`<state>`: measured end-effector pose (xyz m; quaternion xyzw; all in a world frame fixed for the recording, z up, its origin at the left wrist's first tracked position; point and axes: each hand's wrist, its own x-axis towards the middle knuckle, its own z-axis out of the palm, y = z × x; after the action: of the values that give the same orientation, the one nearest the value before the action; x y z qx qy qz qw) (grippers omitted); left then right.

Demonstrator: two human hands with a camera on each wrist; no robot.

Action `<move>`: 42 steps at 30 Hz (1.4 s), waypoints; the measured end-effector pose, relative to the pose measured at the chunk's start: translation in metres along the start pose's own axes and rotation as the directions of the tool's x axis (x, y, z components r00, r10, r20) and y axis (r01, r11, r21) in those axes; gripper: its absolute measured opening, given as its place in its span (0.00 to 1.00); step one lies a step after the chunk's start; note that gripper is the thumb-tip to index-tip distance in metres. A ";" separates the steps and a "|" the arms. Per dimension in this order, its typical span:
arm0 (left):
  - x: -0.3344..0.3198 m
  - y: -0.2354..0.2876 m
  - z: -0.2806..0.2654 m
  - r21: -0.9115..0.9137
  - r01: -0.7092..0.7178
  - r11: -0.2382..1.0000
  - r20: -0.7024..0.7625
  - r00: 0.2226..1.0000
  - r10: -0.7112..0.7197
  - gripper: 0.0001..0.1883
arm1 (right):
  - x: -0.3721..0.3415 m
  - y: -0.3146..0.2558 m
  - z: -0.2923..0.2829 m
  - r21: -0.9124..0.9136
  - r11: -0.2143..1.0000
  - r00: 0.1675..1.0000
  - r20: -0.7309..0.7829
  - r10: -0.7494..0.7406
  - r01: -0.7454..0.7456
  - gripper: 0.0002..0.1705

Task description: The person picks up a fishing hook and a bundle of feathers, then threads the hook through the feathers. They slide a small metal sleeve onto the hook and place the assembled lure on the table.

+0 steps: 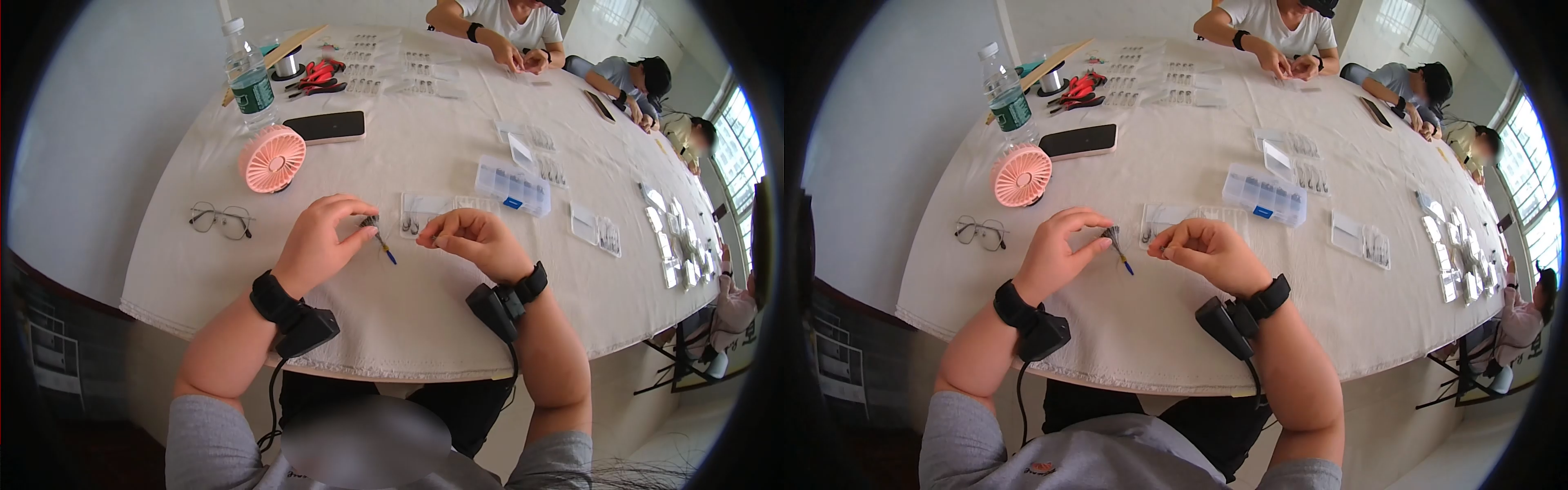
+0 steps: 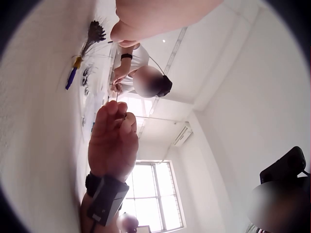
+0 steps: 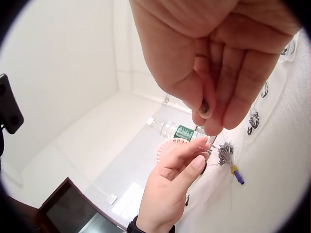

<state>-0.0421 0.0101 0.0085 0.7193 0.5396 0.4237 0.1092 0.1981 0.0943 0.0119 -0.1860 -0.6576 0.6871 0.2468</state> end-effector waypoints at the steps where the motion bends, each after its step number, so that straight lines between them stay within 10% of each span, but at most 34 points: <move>1: 0.000 0.001 0.000 -0.025 0.033 0.999 0.007 0.999 -0.033 0.10 | 0.001 0.000 0.001 0.010 1.000 1.000 0.001 0.003 -0.003 0.03; 11: 0.001 -0.001 0.004 -0.173 0.249 0.953 0.036 0.968 -0.247 0.07 | 0.001 0.003 0.000 0.019 1.000 0.999 0.032 0.000 0.000 0.02; 42: -0.001 -0.003 0.012 -0.243 0.221 0.945 0.201 0.964 -0.174 0.11 | 0.000 0.000 0.002 -0.001 1.000 1.000 -0.002 0.018 -0.018 0.03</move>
<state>-0.0355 0.0137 -0.0015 0.6753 0.5362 0.4130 0.2931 0.1969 0.0924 0.0120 -0.1927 -0.6558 0.6888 0.2415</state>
